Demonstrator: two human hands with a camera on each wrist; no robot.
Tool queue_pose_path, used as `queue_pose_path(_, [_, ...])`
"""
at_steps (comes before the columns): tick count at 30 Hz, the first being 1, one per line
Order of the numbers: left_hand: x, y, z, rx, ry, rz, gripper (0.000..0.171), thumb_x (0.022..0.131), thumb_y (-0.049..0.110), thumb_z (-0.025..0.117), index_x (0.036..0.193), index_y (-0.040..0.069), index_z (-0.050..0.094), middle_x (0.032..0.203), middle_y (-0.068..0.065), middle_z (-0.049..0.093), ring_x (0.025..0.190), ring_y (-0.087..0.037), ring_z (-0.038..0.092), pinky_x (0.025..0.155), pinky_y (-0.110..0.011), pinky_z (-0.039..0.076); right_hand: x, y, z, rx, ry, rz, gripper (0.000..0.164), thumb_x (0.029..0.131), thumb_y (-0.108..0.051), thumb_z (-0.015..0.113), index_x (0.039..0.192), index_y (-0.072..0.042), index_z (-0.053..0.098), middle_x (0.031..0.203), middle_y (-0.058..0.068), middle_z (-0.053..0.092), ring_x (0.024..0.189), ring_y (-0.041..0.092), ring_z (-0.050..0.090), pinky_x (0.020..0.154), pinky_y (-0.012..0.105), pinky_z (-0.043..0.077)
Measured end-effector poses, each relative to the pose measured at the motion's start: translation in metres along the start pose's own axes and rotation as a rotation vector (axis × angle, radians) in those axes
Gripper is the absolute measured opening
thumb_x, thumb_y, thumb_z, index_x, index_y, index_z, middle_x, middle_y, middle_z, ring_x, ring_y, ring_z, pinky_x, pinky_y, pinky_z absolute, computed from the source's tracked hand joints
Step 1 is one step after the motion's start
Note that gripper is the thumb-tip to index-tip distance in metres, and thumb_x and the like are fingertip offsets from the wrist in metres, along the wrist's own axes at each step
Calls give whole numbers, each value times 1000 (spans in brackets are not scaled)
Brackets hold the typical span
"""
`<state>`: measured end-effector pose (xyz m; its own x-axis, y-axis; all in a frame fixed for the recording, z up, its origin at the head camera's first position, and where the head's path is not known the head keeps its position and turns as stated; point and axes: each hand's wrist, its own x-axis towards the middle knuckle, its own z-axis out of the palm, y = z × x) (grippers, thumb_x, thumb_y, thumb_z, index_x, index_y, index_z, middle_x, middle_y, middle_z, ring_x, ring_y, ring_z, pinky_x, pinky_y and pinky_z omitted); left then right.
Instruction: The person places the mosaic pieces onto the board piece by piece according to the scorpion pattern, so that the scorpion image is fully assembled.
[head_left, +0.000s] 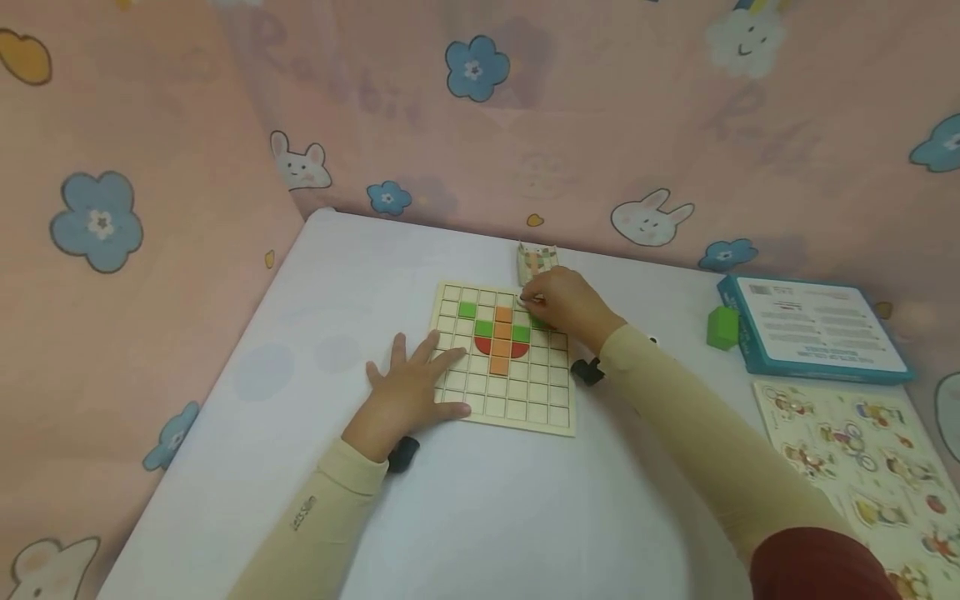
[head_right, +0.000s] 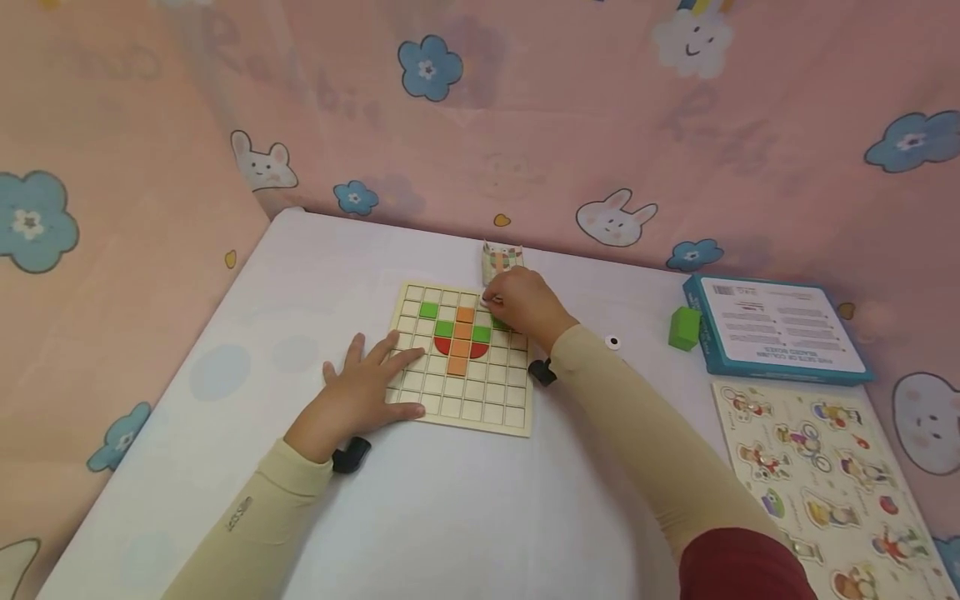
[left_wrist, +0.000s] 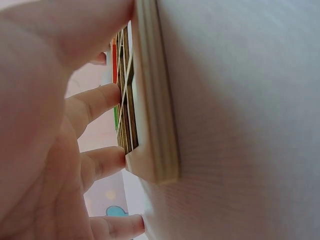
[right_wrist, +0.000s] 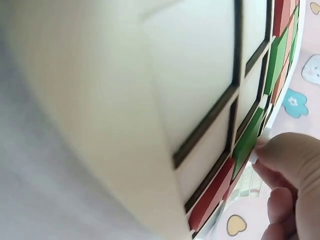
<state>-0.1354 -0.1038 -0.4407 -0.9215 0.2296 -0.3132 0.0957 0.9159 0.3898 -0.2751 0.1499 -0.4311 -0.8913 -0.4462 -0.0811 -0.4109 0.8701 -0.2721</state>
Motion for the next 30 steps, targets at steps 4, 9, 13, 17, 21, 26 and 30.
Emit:
queue_pose_path(4, [0,1,-1,0,-3,-2,89,77,60,78,153,41,38,170,-2,13,153,-50,-3,105,-85,9,0,-3,0,-77,-3,-15,20,97,-20,67,113,-16,78,121,-1,73,118,23,62,107,42,46])
queue_pose_path(9, [0,2,-1,-3,-5,-8,89,77,60,78,153,41,38,170,-2,13,152,-50,-3,105,-85,9,-4,-5,-2,-199,-22,-60,21,98,-15,64,113,-18,78,126,-6,71,117,23,60,101,44,48])
queue_pose_path(13, [0,2,0,-4,-2,-10,88,77,59,79,153,40,38,170,-3,13,152,-51,-3,105,-85,9,-8,-7,-3,-228,-31,-63,23,99,-14,61,115,-19,77,134,-5,67,125,26,56,104,50,46])
queue_pose_path(17, [-1,3,1,-6,1,-9,88,77,59,79,153,40,39,170,-3,14,152,-51,-3,105,-85,9,-13,-5,-12,-130,8,33,28,99,-11,56,119,-19,73,140,2,60,131,30,50,105,55,42])
queue_pose_path(21, [-3,4,1,-7,-2,-7,88,77,59,79,153,39,39,170,-4,14,152,-51,-3,105,-85,9,-26,4,-31,19,92,146,31,100,-7,48,119,-13,71,136,8,60,129,31,50,108,52,43])
queue_pose_path(26, [-6,6,-3,-1,-3,-10,87,78,59,78,153,39,38,170,-3,14,153,-50,-2,106,-84,10,-57,27,-50,86,91,259,33,101,-5,43,120,-8,71,137,14,58,126,33,50,109,55,42])
queue_pose_path(30, [-6,5,-5,4,-6,-11,87,79,59,77,153,39,38,170,-2,14,153,-50,-1,106,-84,11,-84,51,-51,74,6,348,33,100,-6,46,123,-9,70,139,18,58,124,38,50,108,60,42])
